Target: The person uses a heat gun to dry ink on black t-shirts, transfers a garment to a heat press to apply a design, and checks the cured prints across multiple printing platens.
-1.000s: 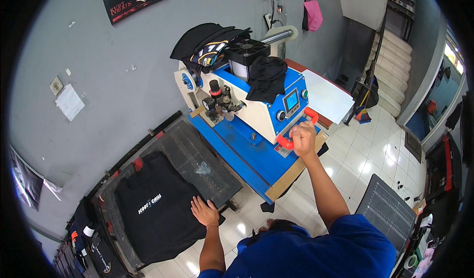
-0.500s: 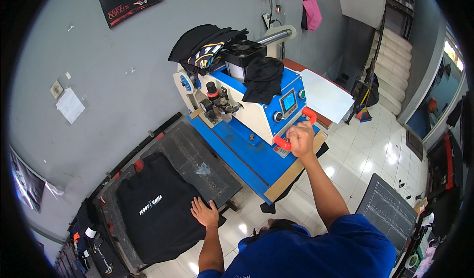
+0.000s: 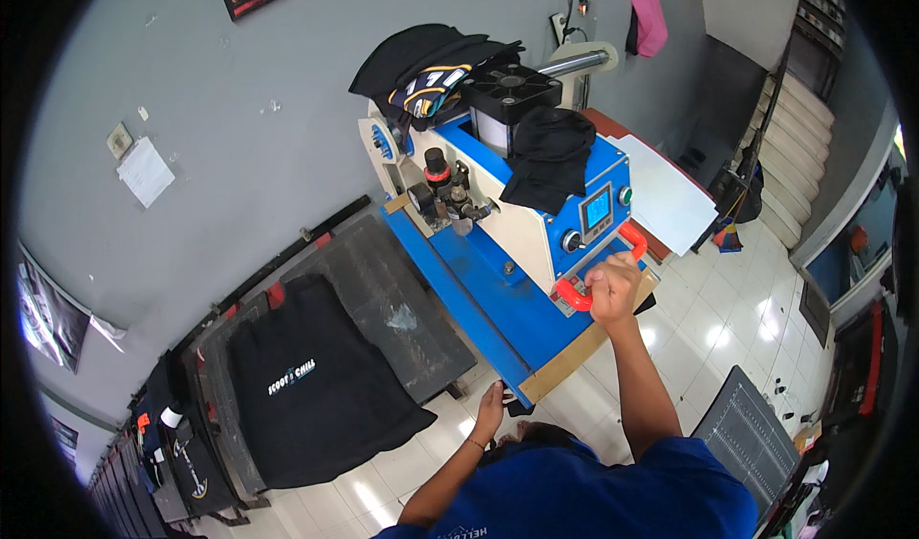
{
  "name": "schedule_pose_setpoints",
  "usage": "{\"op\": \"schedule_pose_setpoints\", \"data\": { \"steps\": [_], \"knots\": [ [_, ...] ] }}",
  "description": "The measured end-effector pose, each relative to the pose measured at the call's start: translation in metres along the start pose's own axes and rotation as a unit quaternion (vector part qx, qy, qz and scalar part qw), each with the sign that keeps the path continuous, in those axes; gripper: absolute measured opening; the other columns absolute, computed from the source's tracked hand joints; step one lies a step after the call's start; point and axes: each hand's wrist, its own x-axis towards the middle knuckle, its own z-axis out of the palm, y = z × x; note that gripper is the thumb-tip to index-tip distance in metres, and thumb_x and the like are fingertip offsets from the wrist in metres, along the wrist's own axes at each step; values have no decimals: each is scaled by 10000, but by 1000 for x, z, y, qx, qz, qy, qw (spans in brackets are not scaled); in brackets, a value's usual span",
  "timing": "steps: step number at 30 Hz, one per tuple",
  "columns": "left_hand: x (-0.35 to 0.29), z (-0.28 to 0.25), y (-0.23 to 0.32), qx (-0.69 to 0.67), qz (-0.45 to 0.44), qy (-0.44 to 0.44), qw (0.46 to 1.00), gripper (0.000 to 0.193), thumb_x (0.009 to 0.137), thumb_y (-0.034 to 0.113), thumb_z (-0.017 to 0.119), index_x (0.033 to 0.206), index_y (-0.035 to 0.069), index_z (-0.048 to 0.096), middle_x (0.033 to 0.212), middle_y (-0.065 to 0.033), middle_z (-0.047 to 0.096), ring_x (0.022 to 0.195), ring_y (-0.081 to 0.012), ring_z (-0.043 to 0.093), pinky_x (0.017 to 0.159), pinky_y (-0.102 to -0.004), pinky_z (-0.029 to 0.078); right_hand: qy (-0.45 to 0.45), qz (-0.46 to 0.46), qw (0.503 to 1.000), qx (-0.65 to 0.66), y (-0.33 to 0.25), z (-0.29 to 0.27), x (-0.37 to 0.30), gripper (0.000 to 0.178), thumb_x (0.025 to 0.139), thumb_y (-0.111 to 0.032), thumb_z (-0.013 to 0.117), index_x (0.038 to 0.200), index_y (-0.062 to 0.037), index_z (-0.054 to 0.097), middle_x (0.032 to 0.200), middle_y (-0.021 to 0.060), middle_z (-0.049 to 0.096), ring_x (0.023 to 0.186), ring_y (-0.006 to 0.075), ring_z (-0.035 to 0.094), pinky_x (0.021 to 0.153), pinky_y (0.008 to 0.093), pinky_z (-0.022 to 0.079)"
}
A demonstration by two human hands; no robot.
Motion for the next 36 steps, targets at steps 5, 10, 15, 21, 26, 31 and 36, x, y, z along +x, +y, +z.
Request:
{"op": "schedule_pose_setpoints", "data": {
  "steps": [5, 10, 15, 21, 26, 31, 36],
  "knots": [
    [10, -12, -52, -131, -150, -127, 972, 597, 1037, 511, 314, 1268, 15, 554, 1138, -71, 635, 1010, -175, 610, 828, -307, 499, -9, -29, 999, 40, 4, 10, 1, 299, 817, -183, 476, 539, -81, 517, 507, 48, 518, 448, 217, 421, 596, 359, 343],
    [-2, -7, -34, -276, -189, -205, 920, 436, 1038, 351, 437, 1313, 22, 522, 1241, -50, 608, 1090, -144, 577, 951, -292, 457, 0, -36, 998, 45, 8, 6, 1, 226, 766, -176, 502, 552, -105, 500, 516, 41, 510, 452, 212, 433, 566, 357, 336],
    [2, -20, -43, -292, -203, -238, 904, 315, 989, 217, 574, 1249, 39, 593, 1219, -32, 634, 1129, -120, 558, 951, -288, 446, -4, -50, 997, 61, 14, 9, -2, 302, 843, -243, 488, 573, -108, 482, 525, 35, 511, 451, 204, 430, 560, 355, 330],
    [2, -31, -21, -293, -239, -238, 895, 238, 972, 212, 604, 1160, 68, 632, 1140, -15, 663, 1036, -116, 595, 892, -275, 459, 9, -46, 997, 58, 22, 13, -5, 393, 897, -301, 448, 554, -109, 461, 515, 35, 490, 454, 201, 438, 562, 350, 333],
    [-4, -27, -24, -277, -266, -191, 903, 203, 955, 227, 634, 1097, 81, 634, 1101, -6, 666, 982, -114, 603, 860, -280, 473, 5, -34, 999, 38, 58, 1, 2, 451, 923, -333, 398, 541, -101, 464, 500, 42, 469, 458, 227, 435, 577, 364, 340],
    [-11, -23, -15, -301, -224, -200, 905, 260, 966, 234, 611, 1171, 75, 615, 1115, -28, 661, 987, -142, 620, 877, -314, 499, -25, 11, 1000, 15, 106, -21, 16, 448, 928, -300, 398, 549, -74, 473, 518, 77, 491, 508, 257, 474, 607, 377, 346],
    [-17, -18, -5, -258, -216, -155, 929, 274, 973, 281, 603, 1156, 77, 620, 1088, -20, 649, 1009, -127, 602, 873, -317, 490, -46, 90, 994, -29, 168, -50, 27, 389, 947, -220, 414, 617, -28, 489, 575, 101, 526, 567, 263, 490, 641, 388, 351]
  ]
}}
